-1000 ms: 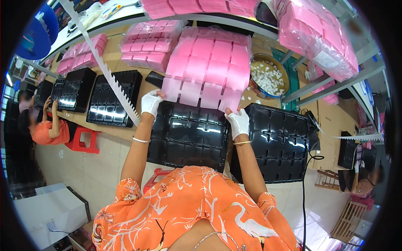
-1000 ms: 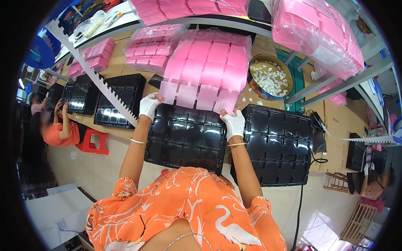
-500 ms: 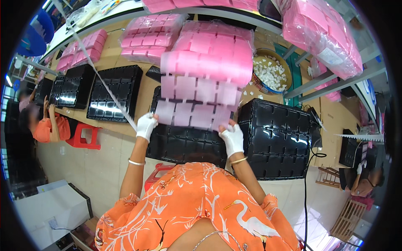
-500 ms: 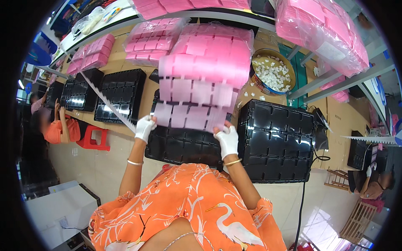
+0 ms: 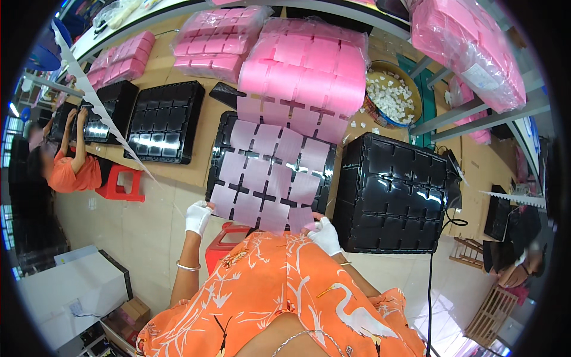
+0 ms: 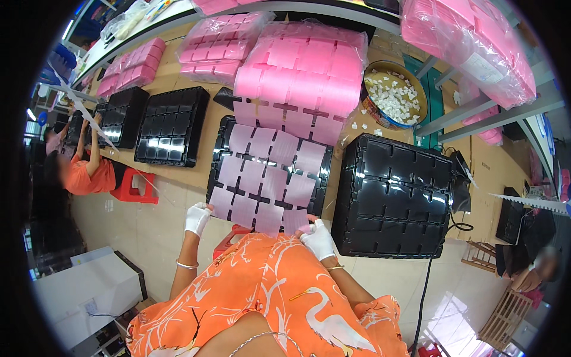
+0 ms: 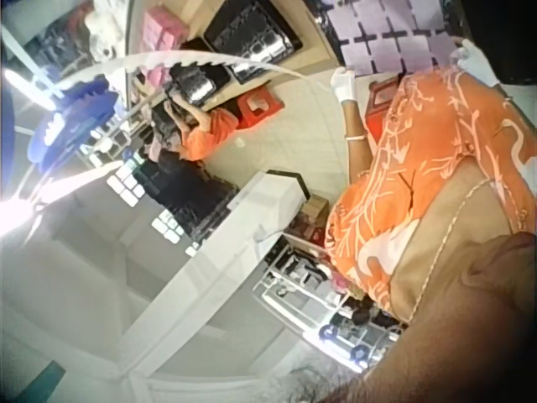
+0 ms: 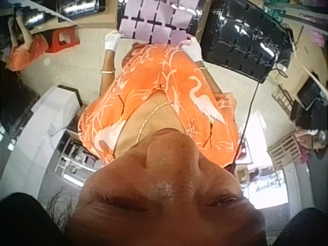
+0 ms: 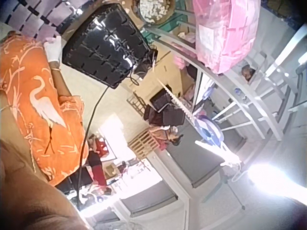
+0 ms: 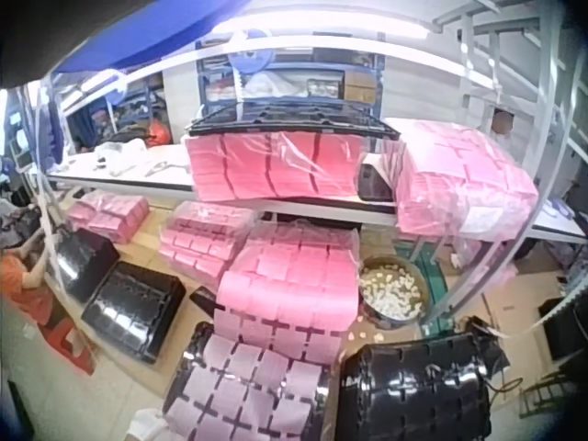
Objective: The person assembles components on black trays by placing foam pieces and applying adhesive strips by hand.
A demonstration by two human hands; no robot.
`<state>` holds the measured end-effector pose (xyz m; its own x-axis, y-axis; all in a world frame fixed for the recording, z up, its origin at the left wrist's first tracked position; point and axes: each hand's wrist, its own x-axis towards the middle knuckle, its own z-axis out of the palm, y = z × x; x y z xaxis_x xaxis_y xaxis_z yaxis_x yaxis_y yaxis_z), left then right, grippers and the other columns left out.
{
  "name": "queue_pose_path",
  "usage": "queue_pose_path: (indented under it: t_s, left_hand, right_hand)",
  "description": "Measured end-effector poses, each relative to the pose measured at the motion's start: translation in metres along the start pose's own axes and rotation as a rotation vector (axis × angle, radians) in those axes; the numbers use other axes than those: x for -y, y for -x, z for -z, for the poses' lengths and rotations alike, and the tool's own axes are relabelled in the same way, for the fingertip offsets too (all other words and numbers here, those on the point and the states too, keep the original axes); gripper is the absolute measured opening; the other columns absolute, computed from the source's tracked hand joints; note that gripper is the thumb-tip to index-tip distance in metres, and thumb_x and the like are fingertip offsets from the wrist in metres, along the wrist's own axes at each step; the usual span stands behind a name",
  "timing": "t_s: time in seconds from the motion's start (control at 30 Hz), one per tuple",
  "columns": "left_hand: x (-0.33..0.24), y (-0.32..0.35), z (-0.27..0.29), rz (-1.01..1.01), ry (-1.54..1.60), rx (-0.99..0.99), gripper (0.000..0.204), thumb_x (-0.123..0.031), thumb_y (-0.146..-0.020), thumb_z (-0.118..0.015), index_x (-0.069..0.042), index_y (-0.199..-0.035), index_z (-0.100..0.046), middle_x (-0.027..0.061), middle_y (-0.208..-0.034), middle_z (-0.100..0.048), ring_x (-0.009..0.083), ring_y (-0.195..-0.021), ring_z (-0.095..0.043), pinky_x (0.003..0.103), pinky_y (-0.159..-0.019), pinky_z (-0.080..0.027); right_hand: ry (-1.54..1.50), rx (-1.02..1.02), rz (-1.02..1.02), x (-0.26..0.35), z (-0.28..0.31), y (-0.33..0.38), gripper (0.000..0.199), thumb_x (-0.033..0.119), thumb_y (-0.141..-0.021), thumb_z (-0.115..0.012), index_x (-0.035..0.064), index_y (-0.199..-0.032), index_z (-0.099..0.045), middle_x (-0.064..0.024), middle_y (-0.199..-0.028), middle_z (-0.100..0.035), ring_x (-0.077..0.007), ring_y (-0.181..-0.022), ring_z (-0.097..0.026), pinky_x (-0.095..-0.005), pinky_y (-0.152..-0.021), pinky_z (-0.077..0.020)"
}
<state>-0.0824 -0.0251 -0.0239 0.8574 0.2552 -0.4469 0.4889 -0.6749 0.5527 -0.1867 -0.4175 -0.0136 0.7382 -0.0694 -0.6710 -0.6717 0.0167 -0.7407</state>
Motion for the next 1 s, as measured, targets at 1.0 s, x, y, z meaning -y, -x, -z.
queue_pose_path:
  t_s: [1.0]
  left_hand:
    - [-0.209,-0.117,-0.051,-0.687,0.077,-0.405,0.04,-0.021,-0.082,-0.072,0.001,-0.115,-0.067,0.0233,-0.112,-0.068,0.0391,-0.104,-0.064,0.043,-0.093,-0.05]
  right_hand:
    - [0.542,-0.543,0.879,0.174,0.017,-0.145,0.058,0.0,-0.083,-0.055,-0.0038,-0.14,-0.046,-0.0238,-0.15,-0.038,-0.0378,-0.105,-0.062,-0.0369,-0.095,-0.0498]
